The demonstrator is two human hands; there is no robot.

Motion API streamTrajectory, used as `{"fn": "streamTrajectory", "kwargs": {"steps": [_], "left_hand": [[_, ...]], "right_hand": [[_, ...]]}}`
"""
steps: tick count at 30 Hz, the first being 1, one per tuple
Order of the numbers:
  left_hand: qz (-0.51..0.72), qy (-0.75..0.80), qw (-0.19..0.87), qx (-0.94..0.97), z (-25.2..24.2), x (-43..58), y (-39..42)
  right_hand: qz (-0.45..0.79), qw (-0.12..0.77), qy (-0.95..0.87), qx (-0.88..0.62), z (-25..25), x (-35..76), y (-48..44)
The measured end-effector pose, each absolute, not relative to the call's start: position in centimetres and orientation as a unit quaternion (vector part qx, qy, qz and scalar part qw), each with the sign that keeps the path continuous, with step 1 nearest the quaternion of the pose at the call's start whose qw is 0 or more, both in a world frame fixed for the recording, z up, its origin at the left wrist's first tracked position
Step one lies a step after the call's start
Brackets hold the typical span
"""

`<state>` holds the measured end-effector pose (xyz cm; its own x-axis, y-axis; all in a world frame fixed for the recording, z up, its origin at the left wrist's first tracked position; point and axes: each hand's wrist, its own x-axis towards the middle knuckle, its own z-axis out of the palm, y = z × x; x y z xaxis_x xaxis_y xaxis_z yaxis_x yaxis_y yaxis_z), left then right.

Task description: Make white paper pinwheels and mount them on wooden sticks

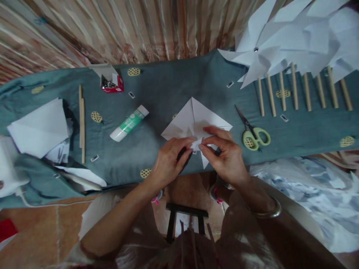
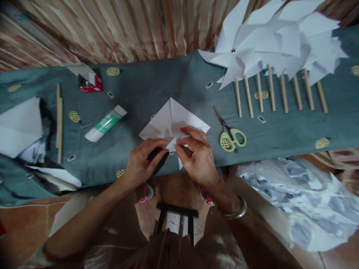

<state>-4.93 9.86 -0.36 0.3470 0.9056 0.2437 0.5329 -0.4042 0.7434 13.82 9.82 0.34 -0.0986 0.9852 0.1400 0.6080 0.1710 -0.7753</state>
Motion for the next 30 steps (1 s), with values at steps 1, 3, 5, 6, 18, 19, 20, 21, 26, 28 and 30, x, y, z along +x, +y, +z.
{"fn": "streamTrajectory", "kwargs": {"steps": [1, 3, 5, 6, 18, 19, 20, 21, 26, 28, 30], "left_hand": [[0.328, 0.465, 0.28, 0.773, -0.4, -4.9, 9.9], [0.328, 0.457, 0.273, 0.781, -0.4, -4.9, 10.0], [0.331, 0.447, 0.272, 0.785, -0.4, -5.0, 10.1], [0.332, 0.444, 0.274, 0.786, -0.4, -5.0, 10.2], [0.339, 0.449, 0.292, 0.773, -0.4, -4.9, 10.6], [0.336, 0.45, 0.291, 0.774, -0.3, -4.9, 10.6], [0.335, 0.452, 0.291, 0.774, -0.2, -4.8, 10.6], [0.335, 0.454, 0.29, 0.773, -0.2, -4.7, 10.6], [0.334, 0.464, 0.276, 0.773, -0.1, -4.6, 10.8], [0.334, 0.466, 0.275, 0.771, -0.2, -4.6, 10.9], [0.334, 0.468, 0.275, 0.771, -0.2, -4.5, 10.9]], "right_hand": [[0.274, 0.336, -0.688, -0.582, 0.3, 13.7, 9.9], [0.264, 0.334, -0.691, -0.584, 0.3, 13.6, 9.9], [0.253, 0.333, -0.694, -0.586, 0.3, 13.6, 10.0], [0.248, 0.332, -0.696, -0.587, 0.3, 13.6, 10.0], [0.25, 0.334, -0.694, -0.587, 0.5, 13.7, 9.9], [0.25, 0.333, -0.695, -0.586, 0.5, 13.7, 9.9], [0.249, 0.333, -0.696, -0.585, 0.5, 13.7, 9.8], [0.248, 0.332, -0.697, -0.585, 0.5, 13.7, 9.8], [0.239, 0.327, -0.703, -0.584, 0.4, 13.7, 9.8], [0.232, 0.328, -0.709, -0.58, 0.3, 13.8, 9.8], [0.224, 0.33, -0.714, -0.575, 0.3, 13.8, 9.8]]}}
